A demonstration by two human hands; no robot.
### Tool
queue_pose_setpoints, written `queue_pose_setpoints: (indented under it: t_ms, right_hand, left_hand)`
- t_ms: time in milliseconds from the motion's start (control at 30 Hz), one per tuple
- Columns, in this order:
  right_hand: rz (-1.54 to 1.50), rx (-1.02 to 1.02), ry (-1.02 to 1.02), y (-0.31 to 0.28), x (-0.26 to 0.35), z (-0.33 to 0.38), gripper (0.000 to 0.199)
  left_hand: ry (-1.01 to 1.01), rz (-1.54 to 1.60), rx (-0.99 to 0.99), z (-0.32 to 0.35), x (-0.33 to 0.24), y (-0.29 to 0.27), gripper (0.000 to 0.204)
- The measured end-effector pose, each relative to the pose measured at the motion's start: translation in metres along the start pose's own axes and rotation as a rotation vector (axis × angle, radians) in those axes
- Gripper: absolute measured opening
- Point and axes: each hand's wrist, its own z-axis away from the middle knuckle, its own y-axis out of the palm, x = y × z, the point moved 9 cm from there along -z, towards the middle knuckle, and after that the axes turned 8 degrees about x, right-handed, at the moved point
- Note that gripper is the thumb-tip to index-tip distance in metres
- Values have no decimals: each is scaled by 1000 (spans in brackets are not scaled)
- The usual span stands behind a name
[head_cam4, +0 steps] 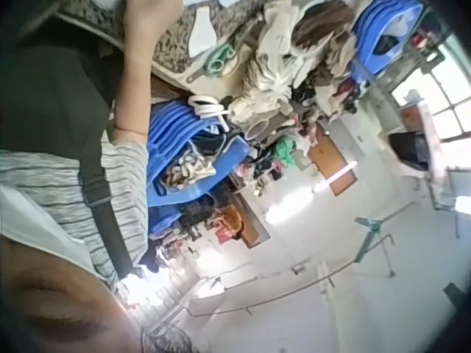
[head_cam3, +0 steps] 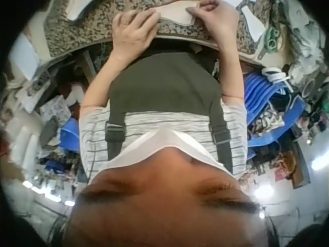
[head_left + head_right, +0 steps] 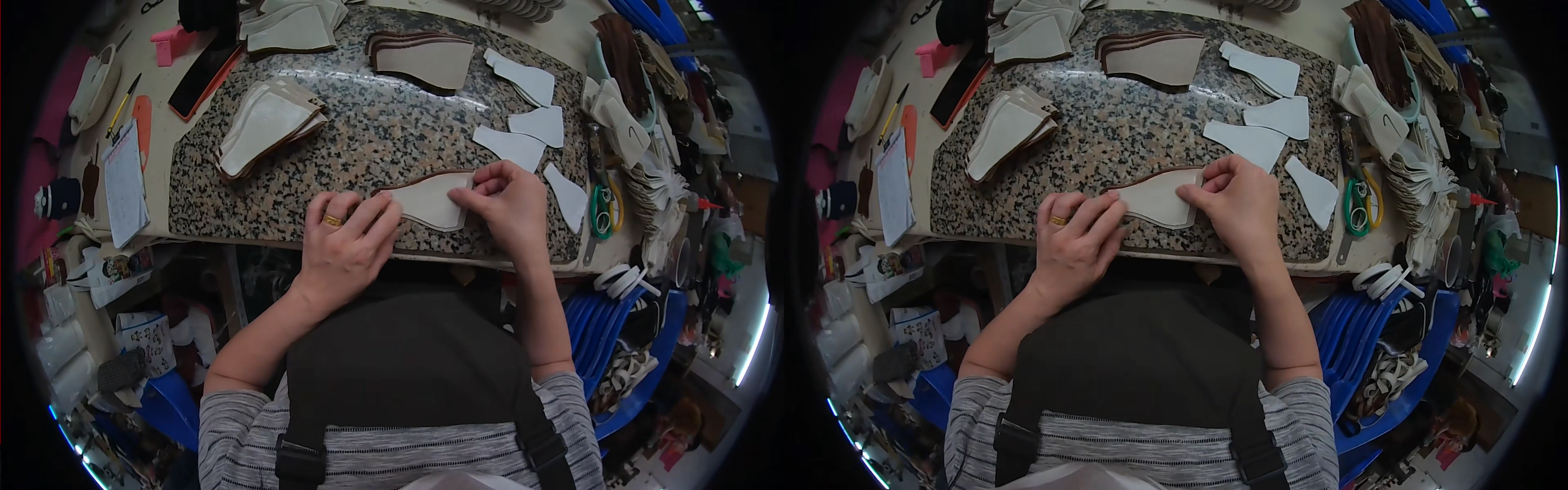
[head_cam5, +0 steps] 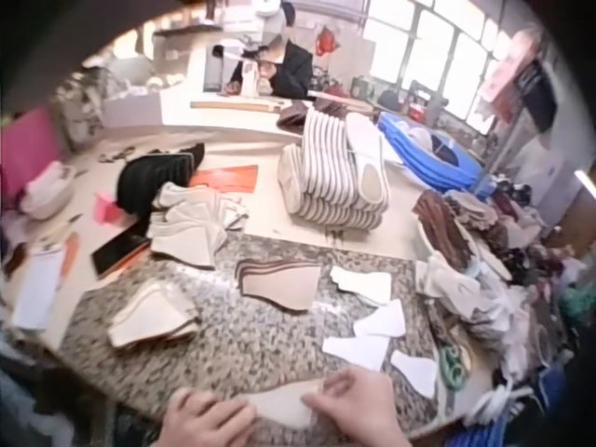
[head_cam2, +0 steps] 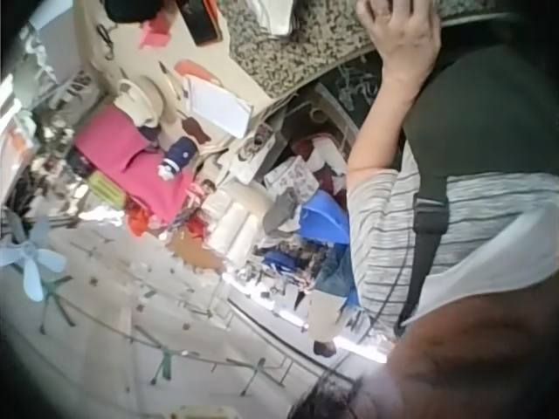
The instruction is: The person collects shoe insoles from the floor, carries them to a workbench, and sticks cushion pads onto the insoles. The person then aligns and attaches fabric lining pieces onto shoe upper components by hand.
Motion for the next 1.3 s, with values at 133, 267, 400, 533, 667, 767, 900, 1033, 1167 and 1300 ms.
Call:
queue_pose_setpoints:
  t_ms: [133,267,400,533,667,767,900,1033,1167,1300]
  right_hand:
    - [303,-205,-19,-35,12,2,37]
    - [269,-332,-101,-73,33,-8,31]
    - [298,-400,-220,-113,45,-15,26]
    - [483,-143,-468,-79,45,-18,29]
    - [573,-140,-568,-35,40,-25,40]
    - [527,-150,-589,-12,43,-17,41]
    - [373,-119,-638,-19,36,-17,34]
    - [565,-297,-527,-90,35,-26,33]
    - [614,-244,-649,-94,35,-39,34]
    - [642,-145,-591,-80,32,-47,29]
  left_hand:
    - [27,-70,114,-23,-14,1,42]
    - [69,-43,125,-43,-24,13,61]
    - [266,161,325,-44,-40,45,90]
    - [271,243,356,-47,-34,45,75]
    - [82,348,140,-54,-21,13,50]
    - [-163,304,116,-49,1,12,48]
    - [-229,337,151,-49,9,13,37]
    - [-194,580,120,-40,26,9,36]
    - [-345,1007,30,-27,68,-41,40]
    - [-479,980,-125,-8,127,-78,40]
